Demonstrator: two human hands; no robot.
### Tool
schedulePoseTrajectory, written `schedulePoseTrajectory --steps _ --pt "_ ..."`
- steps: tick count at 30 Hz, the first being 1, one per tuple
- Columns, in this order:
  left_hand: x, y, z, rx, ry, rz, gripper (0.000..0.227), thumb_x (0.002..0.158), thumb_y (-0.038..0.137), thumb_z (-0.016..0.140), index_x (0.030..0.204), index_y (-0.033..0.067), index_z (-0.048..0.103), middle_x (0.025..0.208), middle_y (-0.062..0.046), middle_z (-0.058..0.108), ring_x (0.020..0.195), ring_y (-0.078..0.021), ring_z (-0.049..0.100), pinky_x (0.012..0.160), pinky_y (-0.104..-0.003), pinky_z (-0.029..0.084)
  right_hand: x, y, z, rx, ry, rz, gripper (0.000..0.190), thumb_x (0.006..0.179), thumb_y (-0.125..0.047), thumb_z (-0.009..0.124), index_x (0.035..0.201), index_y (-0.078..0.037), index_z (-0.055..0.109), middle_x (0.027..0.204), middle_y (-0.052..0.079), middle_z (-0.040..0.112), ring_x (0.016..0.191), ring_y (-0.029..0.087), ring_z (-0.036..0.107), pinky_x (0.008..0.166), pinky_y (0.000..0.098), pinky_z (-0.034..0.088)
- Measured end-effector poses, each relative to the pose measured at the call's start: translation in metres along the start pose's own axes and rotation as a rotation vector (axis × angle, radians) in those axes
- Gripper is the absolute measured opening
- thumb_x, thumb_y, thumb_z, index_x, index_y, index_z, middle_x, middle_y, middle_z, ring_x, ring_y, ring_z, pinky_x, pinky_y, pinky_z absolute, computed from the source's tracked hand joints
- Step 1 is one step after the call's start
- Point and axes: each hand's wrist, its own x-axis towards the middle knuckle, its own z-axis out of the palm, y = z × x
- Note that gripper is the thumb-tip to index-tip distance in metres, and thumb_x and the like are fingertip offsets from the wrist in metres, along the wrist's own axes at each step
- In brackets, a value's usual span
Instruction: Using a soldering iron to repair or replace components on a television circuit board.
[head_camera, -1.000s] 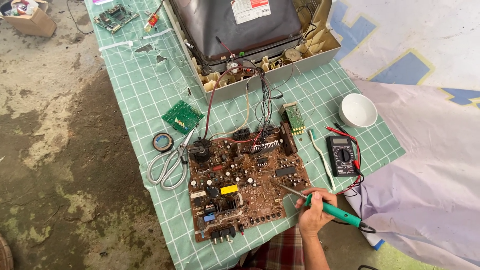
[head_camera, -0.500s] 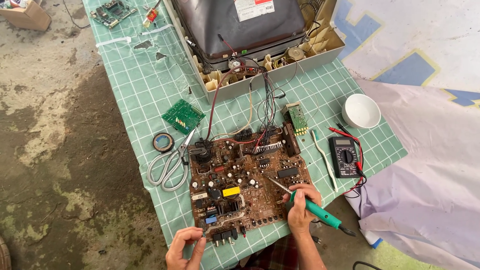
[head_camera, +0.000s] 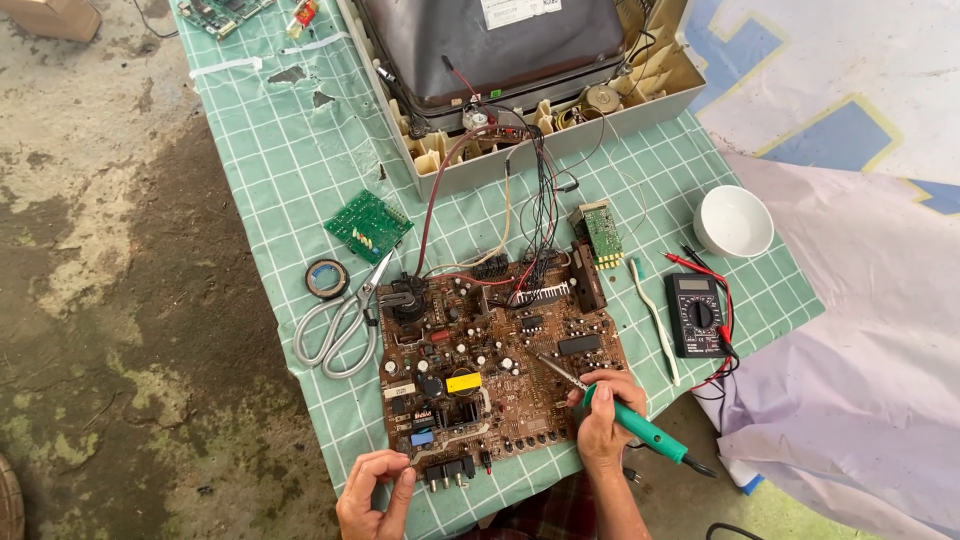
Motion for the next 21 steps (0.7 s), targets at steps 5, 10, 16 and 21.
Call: schedulePoseTrajectory --steps 5,10,16,21 --pt "0.0011 0.0008 -0.0006 0.001 -0.009 -0.016 0.008 0.088 0.019 0.075 0.09 0.0105 0.075 0.093 -0.004 0.075 0.08 -0.0133 0.069 0.07 -0.025 0.055 -0.0036 0.0083 -0.0026 0.047 -0.098 -0.034 0.011 0.103 -0.017 0.057 0.1 -0.007 0.055 0.099 0.019 0.062 0.054 0.02 0.066 0.052 0.0296 0.065" --pt "0.0036 -0.0001 -0.0014 -0.014 -0.037 0.054 0.01 0.089 0.02 0.073 0.091 0.0104 0.074 0.093 -0.004 0.074 0.078 -0.0128 0.066 0.068 -0.025 0.054 -0.0055 0.0081 -0.0048 -0.07 -0.075 -0.039 0.019 0.102 -0.019 0.055 0.09 -0.005 0.054 0.093 0.02 0.061 0.05 0.019 0.063 0.047 0.0286 0.064" --pt "0.0028 -0.0009 -0.0009 -0.009 -0.021 0.064 0.009 0.088 0.019 0.074 0.09 0.0105 0.074 0.092 -0.004 0.074 0.077 -0.0121 0.066 0.068 -0.024 0.054 -0.0035 0.0068 -0.003 -0.002 -0.081 -0.031 0.018 0.103 -0.02 0.057 0.093 -0.005 0.055 0.096 0.02 0.061 0.056 0.018 0.062 0.05 0.0281 0.066" --pt "0.003 -0.0013 0.0003 -0.011 -0.015 0.083 0.009 0.088 0.018 0.074 0.09 0.01 0.074 0.092 -0.004 0.073 0.075 -0.0118 0.064 0.068 -0.023 0.053 -0.0019 0.0036 -0.0035 0.001 -0.074 -0.02 0.019 0.103 -0.022 0.056 0.093 -0.006 0.054 0.095 0.019 0.062 0.05 0.019 0.063 0.049 0.0291 0.063"
